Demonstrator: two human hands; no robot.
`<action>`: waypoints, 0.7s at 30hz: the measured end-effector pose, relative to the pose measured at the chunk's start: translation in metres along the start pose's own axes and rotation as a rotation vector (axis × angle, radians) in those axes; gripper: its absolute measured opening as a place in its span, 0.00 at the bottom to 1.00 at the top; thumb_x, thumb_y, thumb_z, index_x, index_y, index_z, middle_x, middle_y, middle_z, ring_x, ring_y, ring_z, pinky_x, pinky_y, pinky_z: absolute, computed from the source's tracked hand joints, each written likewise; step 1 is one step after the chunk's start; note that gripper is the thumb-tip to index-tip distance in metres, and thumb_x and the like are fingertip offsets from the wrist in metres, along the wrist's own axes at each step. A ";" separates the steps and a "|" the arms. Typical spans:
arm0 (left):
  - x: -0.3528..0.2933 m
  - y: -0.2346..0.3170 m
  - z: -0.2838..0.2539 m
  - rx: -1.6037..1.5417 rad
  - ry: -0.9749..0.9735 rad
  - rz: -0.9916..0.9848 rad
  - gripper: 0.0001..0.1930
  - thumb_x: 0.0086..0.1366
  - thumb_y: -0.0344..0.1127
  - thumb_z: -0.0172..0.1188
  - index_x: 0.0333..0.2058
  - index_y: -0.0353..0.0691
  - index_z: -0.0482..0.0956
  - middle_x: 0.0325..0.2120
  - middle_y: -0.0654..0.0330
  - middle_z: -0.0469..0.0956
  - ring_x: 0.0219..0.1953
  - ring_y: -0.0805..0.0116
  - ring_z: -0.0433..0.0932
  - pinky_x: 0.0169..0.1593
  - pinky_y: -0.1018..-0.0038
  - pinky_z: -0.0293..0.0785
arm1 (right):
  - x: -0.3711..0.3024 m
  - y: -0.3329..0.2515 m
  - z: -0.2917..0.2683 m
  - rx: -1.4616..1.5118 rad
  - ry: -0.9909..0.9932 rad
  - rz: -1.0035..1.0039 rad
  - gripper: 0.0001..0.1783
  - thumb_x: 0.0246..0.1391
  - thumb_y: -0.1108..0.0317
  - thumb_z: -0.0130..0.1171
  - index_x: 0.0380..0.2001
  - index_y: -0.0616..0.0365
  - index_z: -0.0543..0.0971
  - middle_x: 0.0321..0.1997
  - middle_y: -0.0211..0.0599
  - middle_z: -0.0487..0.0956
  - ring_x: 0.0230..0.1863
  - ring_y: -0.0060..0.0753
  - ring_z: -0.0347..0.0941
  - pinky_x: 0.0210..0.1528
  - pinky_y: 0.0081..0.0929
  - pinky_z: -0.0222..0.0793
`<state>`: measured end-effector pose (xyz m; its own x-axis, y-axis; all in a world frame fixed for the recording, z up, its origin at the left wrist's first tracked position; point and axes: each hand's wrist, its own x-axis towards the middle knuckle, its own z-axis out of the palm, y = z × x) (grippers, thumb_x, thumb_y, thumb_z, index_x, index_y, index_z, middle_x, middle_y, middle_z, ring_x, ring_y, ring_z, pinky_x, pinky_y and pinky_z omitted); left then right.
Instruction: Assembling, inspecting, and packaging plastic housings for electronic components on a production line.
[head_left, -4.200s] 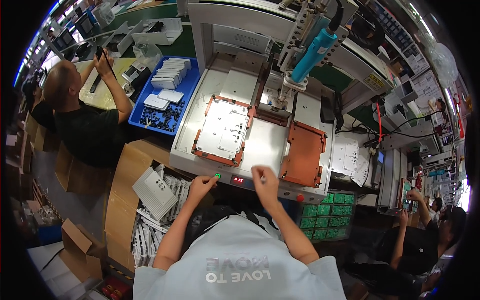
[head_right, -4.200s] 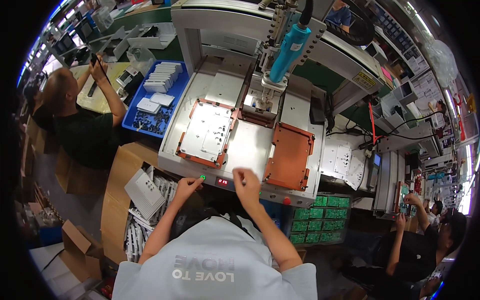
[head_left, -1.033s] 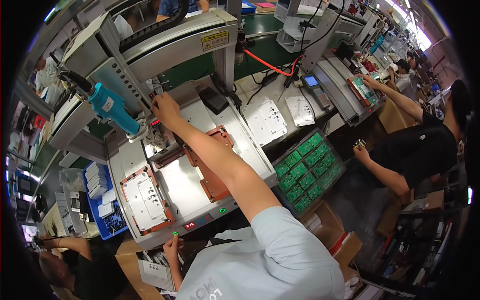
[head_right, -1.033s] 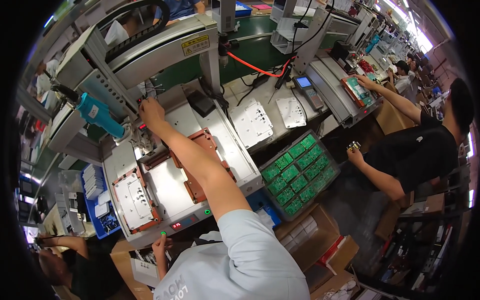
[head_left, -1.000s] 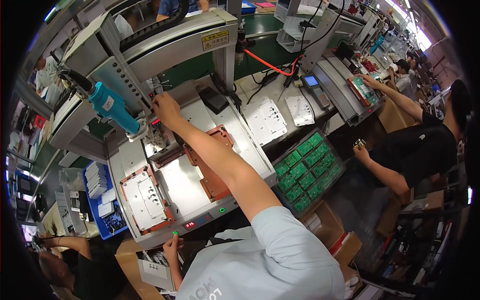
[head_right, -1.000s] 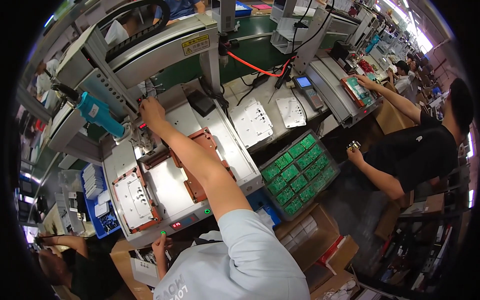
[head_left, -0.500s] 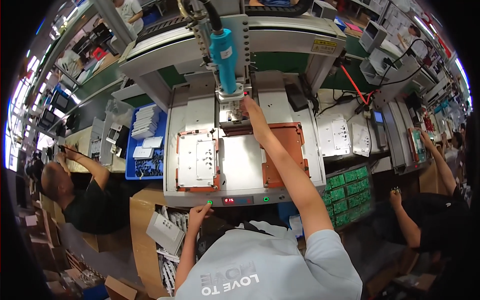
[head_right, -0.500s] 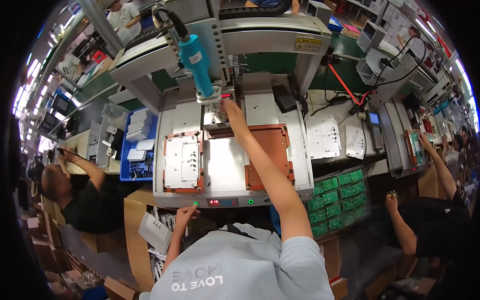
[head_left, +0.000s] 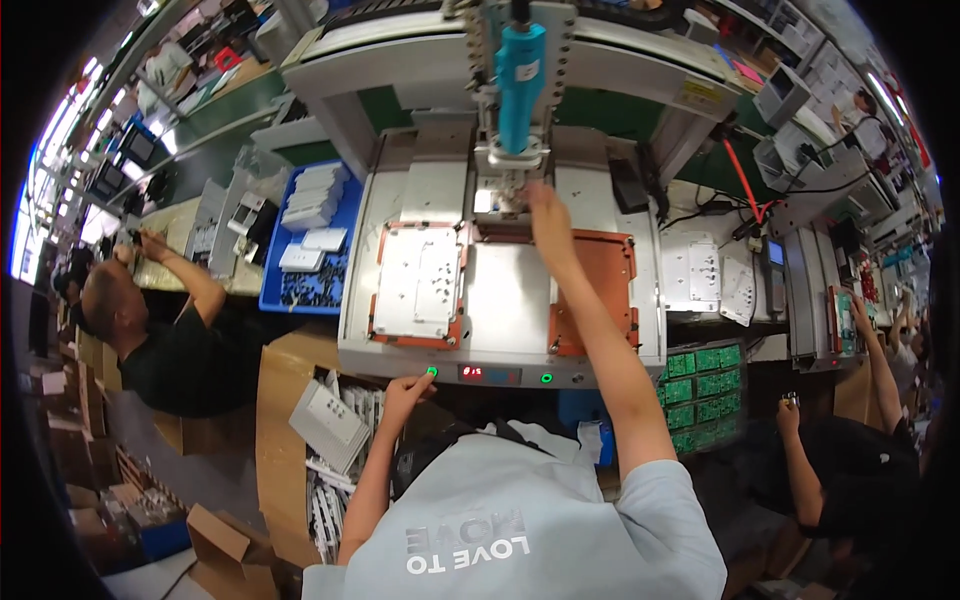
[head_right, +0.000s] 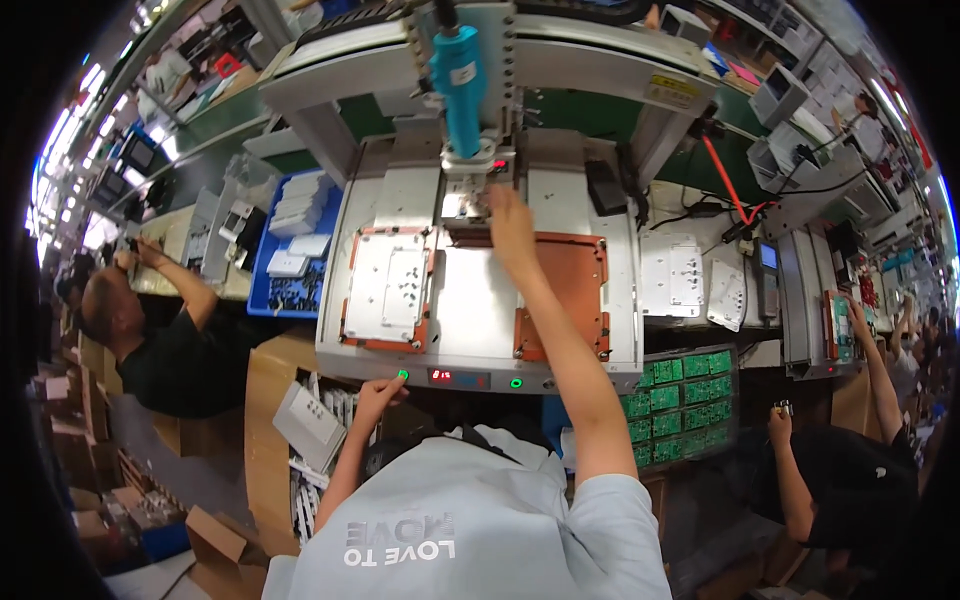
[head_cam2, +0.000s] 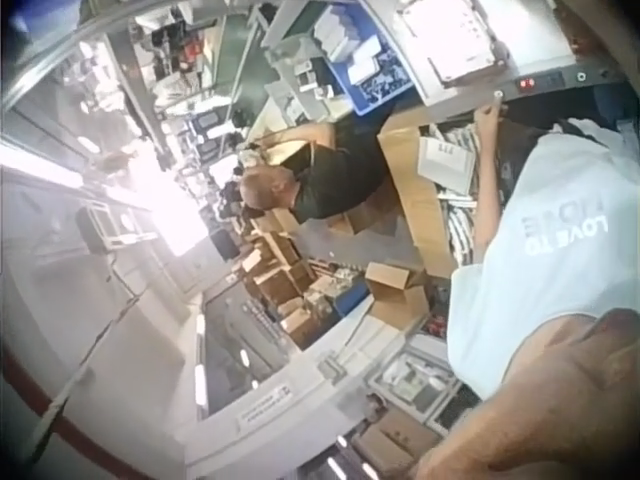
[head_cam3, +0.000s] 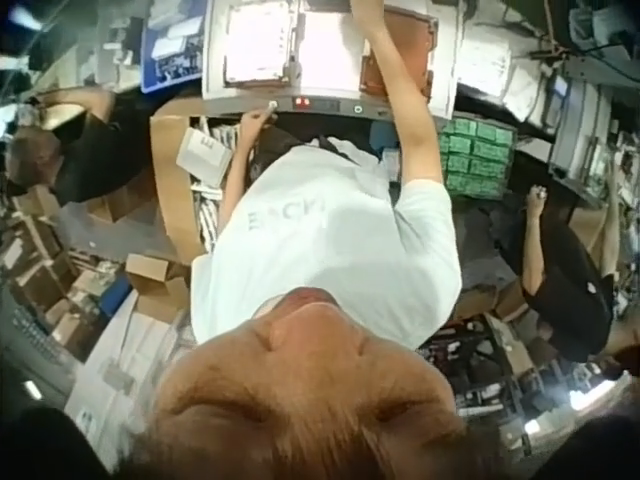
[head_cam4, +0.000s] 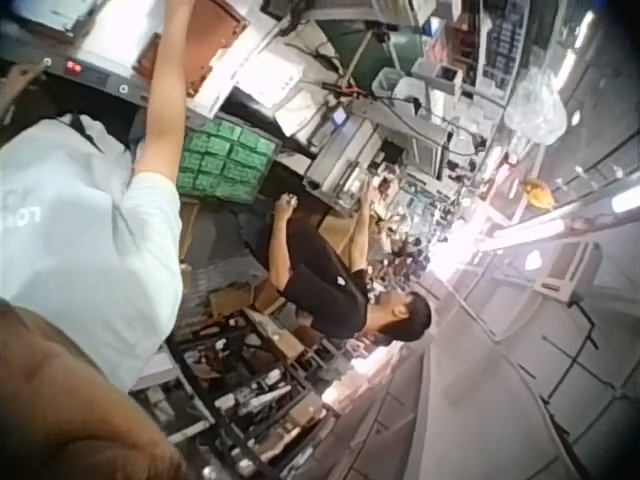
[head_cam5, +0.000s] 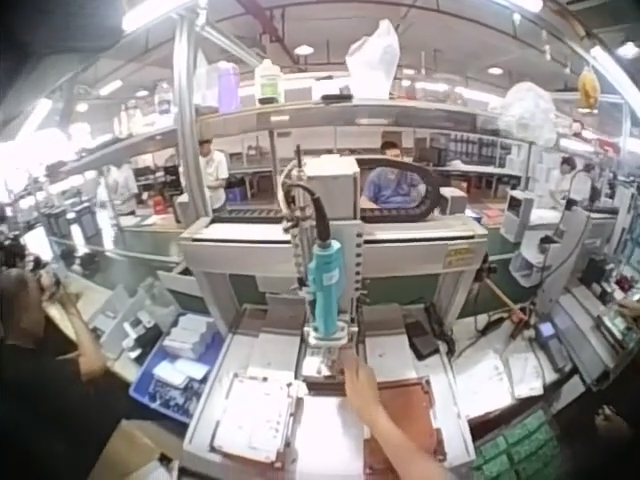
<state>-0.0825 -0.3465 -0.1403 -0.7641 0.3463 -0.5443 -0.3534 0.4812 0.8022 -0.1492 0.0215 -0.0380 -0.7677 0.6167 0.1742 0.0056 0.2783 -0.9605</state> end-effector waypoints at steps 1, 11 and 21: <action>0.000 -0.001 -0.001 0.007 -0.009 0.014 0.23 0.59 0.53 0.60 0.26 0.34 0.83 0.21 0.62 0.80 0.25 0.77 0.76 0.30 0.81 0.70 | -0.007 0.000 -0.006 -0.033 0.034 -0.080 0.27 0.65 0.49 0.41 0.49 0.63 0.74 0.44 0.37 0.77 0.46 0.28 0.70 0.49 0.23 0.63; -0.002 0.004 0.006 -0.017 0.005 0.087 0.24 0.60 0.52 0.60 0.24 0.32 0.82 0.19 0.61 0.79 0.23 0.78 0.75 0.29 0.80 0.69 | -0.177 -0.018 -0.034 -0.381 -0.317 -0.337 0.08 0.57 0.69 0.54 0.34 0.61 0.79 0.27 0.37 0.79 0.27 0.30 0.73 0.33 0.21 0.66; 0.003 -0.003 0.002 -0.008 -0.014 0.048 0.23 0.60 0.53 0.59 0.26 0.34 0.83 0.22 0.61 0.80 0.26 0.77 0.77 0.31 0.82 0.71 | -0.235 -0.008 0.000 -0.221 -0.552 -0.005 0.10 0.57 0.63 0.54 0.31 0.58 0.78 0.25 0.41 0.78 0.32 0.44 0.74 0.36 0.36 0.69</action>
<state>-0.0827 -0.3453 -0.1451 -0.7729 0.3802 -0.5080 -0.3206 0.4569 0.8297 0.0313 -0.1260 -0.0717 -0.9874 0.1573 -0.0166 0.0887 0.4638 -0.8815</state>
